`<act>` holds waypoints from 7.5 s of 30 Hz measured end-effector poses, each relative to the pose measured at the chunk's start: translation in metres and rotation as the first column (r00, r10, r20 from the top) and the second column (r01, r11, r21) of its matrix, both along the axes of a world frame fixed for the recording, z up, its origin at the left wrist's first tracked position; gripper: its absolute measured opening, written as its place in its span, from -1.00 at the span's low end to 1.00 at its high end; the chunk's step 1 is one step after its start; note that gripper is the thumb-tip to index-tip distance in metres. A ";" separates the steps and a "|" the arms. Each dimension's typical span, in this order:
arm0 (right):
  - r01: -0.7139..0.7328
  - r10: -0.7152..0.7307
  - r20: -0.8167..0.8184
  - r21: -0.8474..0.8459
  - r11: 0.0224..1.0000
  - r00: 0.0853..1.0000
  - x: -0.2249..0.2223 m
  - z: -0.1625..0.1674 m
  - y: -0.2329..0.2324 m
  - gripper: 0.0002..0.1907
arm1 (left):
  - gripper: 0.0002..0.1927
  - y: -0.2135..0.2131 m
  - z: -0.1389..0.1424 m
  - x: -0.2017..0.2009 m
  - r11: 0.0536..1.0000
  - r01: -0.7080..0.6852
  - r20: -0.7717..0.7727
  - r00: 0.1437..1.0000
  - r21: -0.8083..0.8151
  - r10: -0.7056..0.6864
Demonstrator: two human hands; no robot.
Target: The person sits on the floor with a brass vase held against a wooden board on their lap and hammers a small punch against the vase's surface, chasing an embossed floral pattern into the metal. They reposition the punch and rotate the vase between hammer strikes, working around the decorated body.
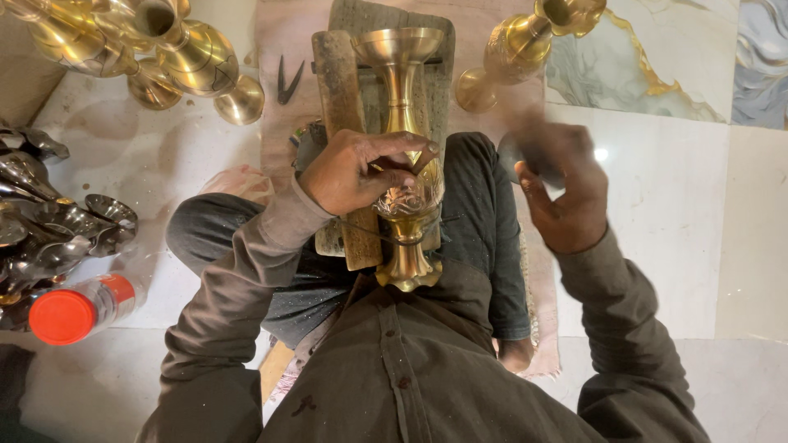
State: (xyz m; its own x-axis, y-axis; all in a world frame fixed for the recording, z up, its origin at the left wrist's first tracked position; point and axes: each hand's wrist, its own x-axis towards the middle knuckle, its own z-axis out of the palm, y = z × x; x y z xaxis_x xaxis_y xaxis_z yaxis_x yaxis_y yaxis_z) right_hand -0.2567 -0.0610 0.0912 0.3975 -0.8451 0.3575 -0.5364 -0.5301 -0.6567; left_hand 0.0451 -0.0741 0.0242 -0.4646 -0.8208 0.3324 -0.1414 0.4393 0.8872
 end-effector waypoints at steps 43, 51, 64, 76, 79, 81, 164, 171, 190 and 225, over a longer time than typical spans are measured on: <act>-0.425 0.316 -0.490 -0.127 0.896 0.813 0.023 0.034 -0.075 -0.34 | -0.49 0.048 -0.042 -0.024 0.857 -0.437 -0.201 0.845 0.272 0.495; -0.290 0.307 -0.194 0.110 0.951 0.932 0.025 0.052 -0.060 -0.31 | -0.46 0.048 -0.038 -0.018 0.890 -0.369 -0.207 0.880 0.267 0.427; -0.323 0.271 -0.382 -0.079 0.943 0.884 0.030 0.052 -0.055 -0.34 | -0.47 0.044 -0.030 -0.016 0.898 -0.366 -0.185 0.891 0.245 0.414; -0.301 0.180 -0.495 -0.175 0.937 0.850 0.020 0.036 -0.059 -0.37 | -0.47 0.042 -0.023 -0.014 0.918 -0.291 -0.220 0.909 0.270 0.353; -0.252 0.185 -0.435 -0.101 0.962 0.881 0.024 0.038 -0.054 -0.35 | -0.47 0.041 -0.024 -0.013 0.920 -0.276 -0.224 0.913 0.280 0.342; -0.337 -0.054 -0.680 -0.429 0.838 0.731 0.025 0.043 -0.052 -0.35 | -0.48 0.039 -0.025 -0.011 0.914 -0.329 -0.153 0.917 0.237 0.369; -0.011 0.022 -0.327 0.035 0.999 0.945 -0.001 -0.036 0.017 -0.31 | -0.50 0.021 -0.035 0.008 0.962 -0.214 -0.254 0.933 0.172 0.253; 0.064 -0.032 -0.238 0.127 0.990 0.971 -0.009 -0.042 0.028 -0.28 | -0.48 0.016 -0.018 0.002 0.968 -0.185 -0.130 0.969 0.170 0.208; -0.001 -0.004 -0.427 -0.012 1.000 0.904 -0.010 -0.029 0.012 -0.29 | -0.47 0.022 -0.038 -0.005 0.927 -0.207 -0.360 0.877 0.313 0.317; -0.567 0.277 -0.686 -0.238 0.788 0.673 0.051 0.064 -0.106 -0.31 | -0.45 0.039 -0.052 -0.033 0.819 -0.489 -0.273 0.778 0.302 0.565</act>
State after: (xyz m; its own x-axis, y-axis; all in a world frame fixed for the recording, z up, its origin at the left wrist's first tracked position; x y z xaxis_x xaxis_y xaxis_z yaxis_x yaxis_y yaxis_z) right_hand -0.2055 -0.1666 0.1551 0.9167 -0.3596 0.1742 -0.3719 -0.9273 0.0424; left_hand 0.0118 -0.0347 -0.0280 0.1703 -0.9683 0.1828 0.0249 0.1896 0.9815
